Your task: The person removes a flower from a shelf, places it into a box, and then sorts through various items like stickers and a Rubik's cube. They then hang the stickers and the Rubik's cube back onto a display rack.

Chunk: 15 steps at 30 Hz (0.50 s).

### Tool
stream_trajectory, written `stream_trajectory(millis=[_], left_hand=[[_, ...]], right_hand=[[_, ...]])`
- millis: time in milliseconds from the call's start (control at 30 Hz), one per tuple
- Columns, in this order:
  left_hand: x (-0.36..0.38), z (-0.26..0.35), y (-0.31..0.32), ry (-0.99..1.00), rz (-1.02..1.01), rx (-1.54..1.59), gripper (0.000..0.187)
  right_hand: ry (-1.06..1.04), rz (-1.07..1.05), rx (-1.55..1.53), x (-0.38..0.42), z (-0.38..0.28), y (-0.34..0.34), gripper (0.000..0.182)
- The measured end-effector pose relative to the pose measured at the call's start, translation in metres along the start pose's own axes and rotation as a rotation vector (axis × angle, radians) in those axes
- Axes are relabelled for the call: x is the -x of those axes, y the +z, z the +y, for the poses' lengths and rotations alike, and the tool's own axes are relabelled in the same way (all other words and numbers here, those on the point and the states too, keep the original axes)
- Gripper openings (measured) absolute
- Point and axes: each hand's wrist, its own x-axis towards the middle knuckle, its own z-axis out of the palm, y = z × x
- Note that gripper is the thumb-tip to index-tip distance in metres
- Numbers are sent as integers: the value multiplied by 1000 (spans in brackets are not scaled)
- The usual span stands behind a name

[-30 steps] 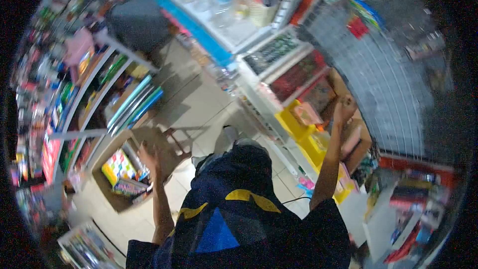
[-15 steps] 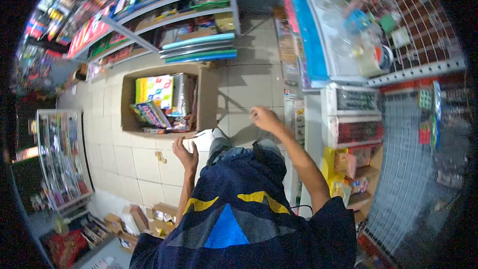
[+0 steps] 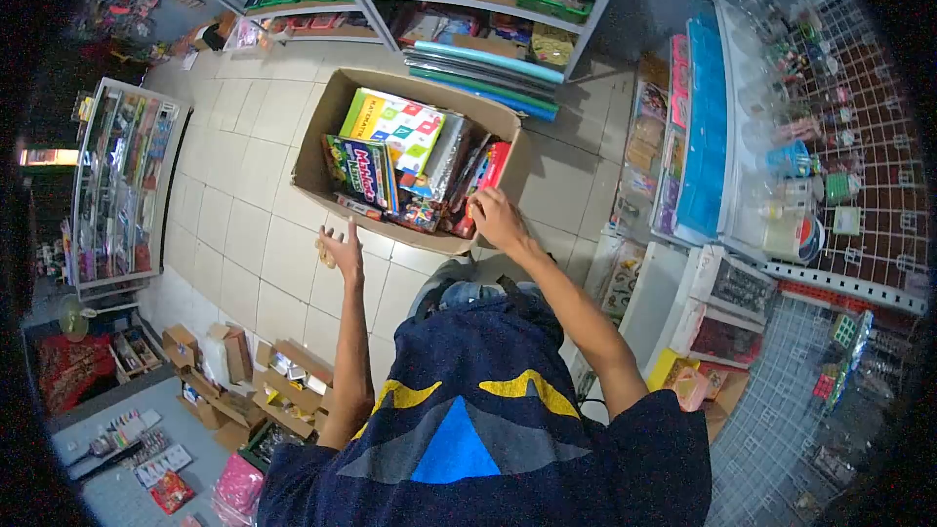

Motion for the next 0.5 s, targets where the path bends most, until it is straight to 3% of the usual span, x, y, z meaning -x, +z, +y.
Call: stream_trajectory(millis=[100,133,233,300,500], left_hand=[[-24,42,4,-280,-184,146,98],[-31,46,8,-245,-235,222,101],[-50,9,28,-108,-167,85,88],[-51,-1,35,-89,-123,50,75],[-41,32,34,-141,-100,11,67]], right_hand=[[-61,-43,231,-6,-3,13,12],[-64,-42,288,-8,-2,18,12],[-52,-66,407,-10,-4,25,14],[-47,-73,454,-12,-7,28,16],[68,-224,360,-47,-6,35,20]])
